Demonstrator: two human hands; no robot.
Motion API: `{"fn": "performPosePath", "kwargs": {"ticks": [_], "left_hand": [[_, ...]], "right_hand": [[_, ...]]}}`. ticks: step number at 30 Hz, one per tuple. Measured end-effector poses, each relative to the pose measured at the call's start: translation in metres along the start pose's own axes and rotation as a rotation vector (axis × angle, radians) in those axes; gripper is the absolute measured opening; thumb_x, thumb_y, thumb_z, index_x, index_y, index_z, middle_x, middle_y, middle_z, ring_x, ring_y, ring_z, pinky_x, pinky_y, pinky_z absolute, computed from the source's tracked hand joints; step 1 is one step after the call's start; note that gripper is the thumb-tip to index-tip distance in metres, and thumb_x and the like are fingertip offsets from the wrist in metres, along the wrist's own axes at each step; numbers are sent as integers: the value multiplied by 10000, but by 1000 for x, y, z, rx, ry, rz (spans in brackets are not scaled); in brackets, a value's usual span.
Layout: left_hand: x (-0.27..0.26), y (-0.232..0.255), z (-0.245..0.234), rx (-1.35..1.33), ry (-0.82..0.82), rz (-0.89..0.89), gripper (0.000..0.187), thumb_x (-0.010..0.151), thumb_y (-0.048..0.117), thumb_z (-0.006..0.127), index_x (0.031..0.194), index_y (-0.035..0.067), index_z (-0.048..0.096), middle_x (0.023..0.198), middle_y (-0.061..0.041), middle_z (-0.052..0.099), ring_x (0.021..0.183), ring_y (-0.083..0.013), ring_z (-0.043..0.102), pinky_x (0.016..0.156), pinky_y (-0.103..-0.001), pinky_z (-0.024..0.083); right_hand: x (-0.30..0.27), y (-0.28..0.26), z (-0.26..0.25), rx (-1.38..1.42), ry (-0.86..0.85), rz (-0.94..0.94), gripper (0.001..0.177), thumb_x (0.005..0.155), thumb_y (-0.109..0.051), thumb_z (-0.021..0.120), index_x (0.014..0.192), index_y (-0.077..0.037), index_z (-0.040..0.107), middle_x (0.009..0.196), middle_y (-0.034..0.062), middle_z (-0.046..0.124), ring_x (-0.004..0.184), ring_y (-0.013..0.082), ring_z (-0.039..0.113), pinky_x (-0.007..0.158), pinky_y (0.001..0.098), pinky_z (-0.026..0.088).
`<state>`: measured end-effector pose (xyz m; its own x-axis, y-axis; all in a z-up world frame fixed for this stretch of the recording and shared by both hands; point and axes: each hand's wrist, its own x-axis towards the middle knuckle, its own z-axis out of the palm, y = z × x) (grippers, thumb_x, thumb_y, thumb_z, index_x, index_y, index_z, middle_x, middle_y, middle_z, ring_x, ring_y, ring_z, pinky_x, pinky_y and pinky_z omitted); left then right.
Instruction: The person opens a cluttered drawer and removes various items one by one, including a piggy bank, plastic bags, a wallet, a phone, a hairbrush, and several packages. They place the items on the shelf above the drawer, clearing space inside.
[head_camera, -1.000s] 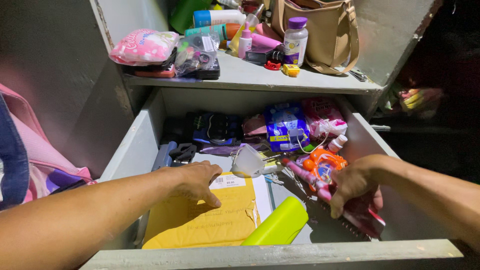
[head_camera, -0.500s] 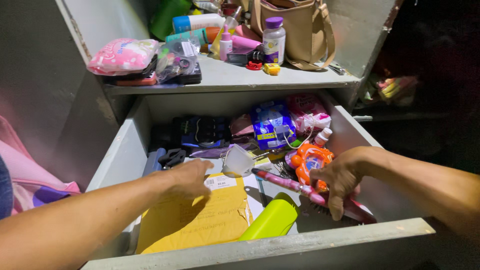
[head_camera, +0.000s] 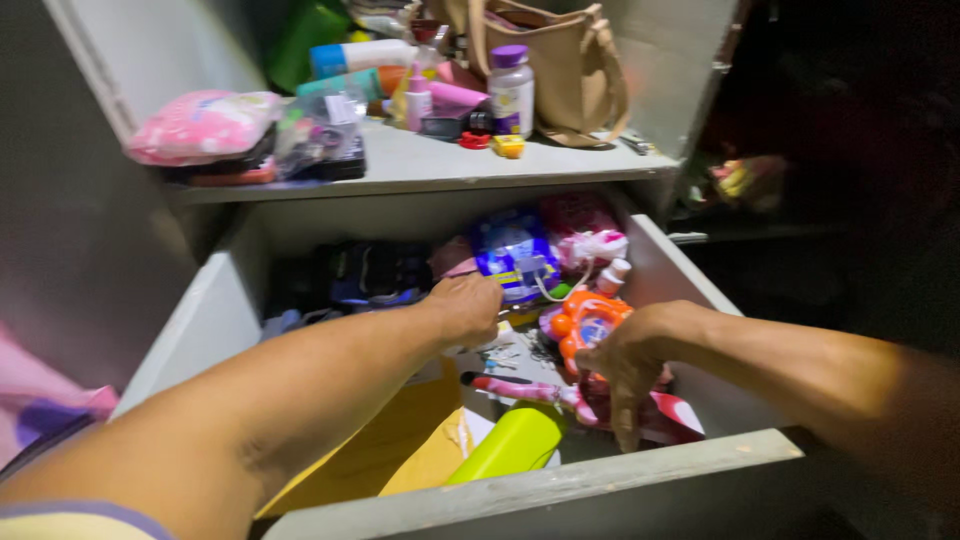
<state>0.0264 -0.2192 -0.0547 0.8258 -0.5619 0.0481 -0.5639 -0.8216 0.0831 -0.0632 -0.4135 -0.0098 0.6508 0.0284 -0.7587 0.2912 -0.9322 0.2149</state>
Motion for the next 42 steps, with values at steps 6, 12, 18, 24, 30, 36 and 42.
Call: {"fn": "performPosePath", "kwargs": {"ticks": [6, 12, 18, 24, 30, 36, 42], "left_hand": [[21, -3, 33, 29, 116, 35, 238, 798, 78, 640, 1015, 40, 733, 1098, -213, 718, 1090, -369, 681, 886, -503, 537], [3, 10, -3, -40, 0, -71, 252, 774, 69, 658, 1009, 38, 744, 1104, -210, 730, 1106, -361, 697, 945, -457, 544], [-21, 3, -32, -52, 29, -118, 284, 752, 17, 658, 1013, 39, 765, 1104, -199, 718, 1093, -368, 680, 919, -458, 549], [-46, -18, -43, -41, -20, -107, 222, 788, 203, 763, 998, 148, 807, 1036, -126, 756, 1034, -315, 711, 900, -421, 546], [-64, -62, -49, -137, -48, -23, 247, 831, 282, 783, 1015, 119, 807, 982, -106, 784, 941, -264, 745, 836, -389, 569], [-98, -91, -68, -332, -91, -39, 246, 874, 280, 759, 1028, 99, 822, 894, -75, 784, 812, -180, 700, 752, -352, 556], [-135, -98, -73, -543, -205, -237, 223, 948, 219, 676, 1066, 103, 825, 823, -25, 733, 748, -129, 620, 712, -311, 541]], "right_hand": [[6, 7, 5, 53, 20, 2, 1308, 499, -511, 930, 1571, -156, 271, 1348, 151, 620, 1121, 318, 666, 805, 420, 611], [4, 8, 2, 65, 12, 15, 1302, 491, -501, 925, 1559, -141, 275, 1313, 191, 637, 1079, 347, 703, 786, 407, 608], [-4, 6, 1, 64, 42, -20, 1222, 495, -516, 930, 1520, -154, 371, 1296, 156, 642, 1094, 316, 691, 773, 407, 609], [3, 7, 3, 52, 48, -20, 1264, 504, -520, 933, 1552, -167, 322, 1309, 132, 655, 1140, 288, 670, 786, 406, 621], [15, 12, 6, -19, 51, -29, 1314, 527, -616, 927, 1548, -81, 297, 1128, 172, 709, 973, 312, 703, 728, 387, 569], [12, 4, 8, -51, 39, 34, 1319, 531, -645, 886, 1539, -58, 270, 1031, 180, 746, 906, 294, 706, 785, 418, 559], [8, -3, 10, -94, 113, -9, 1313, 543, -681, 897, 1534, -57, 304, 1237, 137, 687, 1137, 291, 673, 909, 381, 538]]}}
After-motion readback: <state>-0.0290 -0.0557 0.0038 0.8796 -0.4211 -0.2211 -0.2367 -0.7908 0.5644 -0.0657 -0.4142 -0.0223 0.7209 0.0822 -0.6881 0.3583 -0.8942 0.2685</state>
